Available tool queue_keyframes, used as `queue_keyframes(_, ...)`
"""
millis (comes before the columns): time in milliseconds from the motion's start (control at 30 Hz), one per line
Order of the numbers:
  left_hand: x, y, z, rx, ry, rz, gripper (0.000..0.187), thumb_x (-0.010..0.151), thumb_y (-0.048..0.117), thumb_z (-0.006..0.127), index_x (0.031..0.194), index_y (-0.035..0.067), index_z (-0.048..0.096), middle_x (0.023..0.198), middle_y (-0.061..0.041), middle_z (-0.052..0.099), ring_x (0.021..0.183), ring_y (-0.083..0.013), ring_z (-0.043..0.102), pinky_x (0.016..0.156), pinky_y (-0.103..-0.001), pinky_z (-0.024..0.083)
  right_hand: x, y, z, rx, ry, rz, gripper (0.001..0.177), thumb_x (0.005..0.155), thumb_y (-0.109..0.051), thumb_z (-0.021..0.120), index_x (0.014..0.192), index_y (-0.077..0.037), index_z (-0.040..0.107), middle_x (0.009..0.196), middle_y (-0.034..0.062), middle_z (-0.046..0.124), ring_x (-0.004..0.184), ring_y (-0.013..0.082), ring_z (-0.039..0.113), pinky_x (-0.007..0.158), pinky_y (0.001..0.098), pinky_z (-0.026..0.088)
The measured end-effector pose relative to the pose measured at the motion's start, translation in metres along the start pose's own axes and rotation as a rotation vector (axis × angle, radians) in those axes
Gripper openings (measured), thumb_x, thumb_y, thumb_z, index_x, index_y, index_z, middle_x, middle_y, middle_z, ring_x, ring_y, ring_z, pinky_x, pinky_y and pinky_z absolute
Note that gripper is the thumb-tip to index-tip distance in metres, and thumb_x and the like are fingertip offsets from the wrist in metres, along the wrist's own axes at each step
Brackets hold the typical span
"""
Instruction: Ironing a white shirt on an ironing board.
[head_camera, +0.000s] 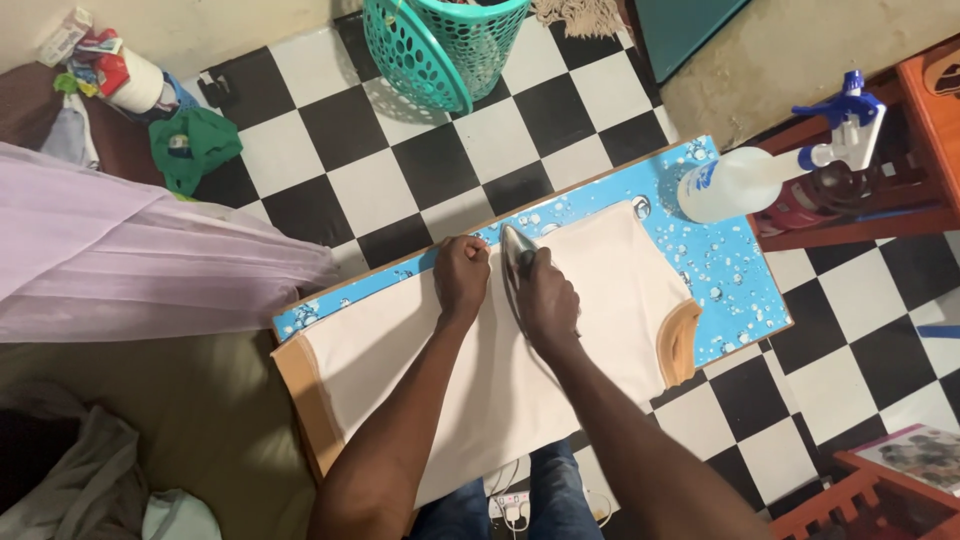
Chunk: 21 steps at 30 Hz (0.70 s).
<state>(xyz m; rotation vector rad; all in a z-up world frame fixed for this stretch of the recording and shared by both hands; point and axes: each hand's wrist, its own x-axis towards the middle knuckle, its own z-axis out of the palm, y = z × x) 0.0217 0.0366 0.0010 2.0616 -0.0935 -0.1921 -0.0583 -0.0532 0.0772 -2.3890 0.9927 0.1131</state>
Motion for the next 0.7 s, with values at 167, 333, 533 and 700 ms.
queue_keyframes(167, 0.000, -0.001, -0.005, -0.030, -0.029, -0.056, 0.004, 0.083, 0.009, 0.076, 0.086, 0.007, 0.073, 0.091, -0.006, 0.067, 0.074, -0.0224, 0.066, 0.071, -0.037, 0.055, 0.005, 0.012, 0.002, -0.050, -0.043, -0.070, 0.030, 0.103, -0.034, 0.054, 0.108, -0.005, 0.050, 0.088, 0.0261, 0.072, 0.084, 0.0496, 0.069, 0.073, 0.0615, 0.050)
queue_keyframes(333, 0.001, -0.009, -0.001, -0.075, -0.004, -0.019, 0.008, 0.081, 0.009, 0.079, 0.086, 0.007, 0.074, 0.089, -0.007, 0.067, 0.075, -0.0222, 0.066, 0.072, -0.037, 0.054, 0.004, 0.020, 0.004, 0.027, 0.020, -0.161, 0.031, 0.097, -0.031, 0.058, 0.110, -0.004, 0.050, 0.086, 0.0246, 0.073, 0.081, 0.0482, 0.070, 0.071, 0.0606, 0.051)
queue_keyframes(533, 0.000, -0.005, -0.007, -0.060, -0.048, -0.031, 0.008, 0.085, 0.011, 0.079, 0.087, 0.007, 0.073, 0.091, -0.006, 0.066, 0.074, -0.0202, 0.066, 0.071, -0.036, 0.054, 0.008, 0.019, -0.002, -0.018, 0.027, 0.112, 0.032, 0.102, -0.036, 0.059, 0.106, -0.005, 0.054, 0.088, 0.0265, 0.072, 0.085, 0.0490, 0.070, 0.075, 0.0604, 0.051)
queue_keyframes(700, -0.003, 0.002, -0.007, -0.050, -0.037, -0.037, 0.007, 0.085, 0.009, 0.078, 0.089, 0.007, 0.072, 0.093, -0.005, 0.065, 0.073, -0.0188, 0.065, 0.070, -0.035, 0.054, 0.010, 0.038, -0.012, -0.078, -0.026, 0.029, 0.031, 0.097, -0.035, 0.059, 0.110, -0.007, 0.054, 0.088, 0.0274, 0.072, 0.085, 0.0503, 0.069, 0.075, 0.0615, 0.050)
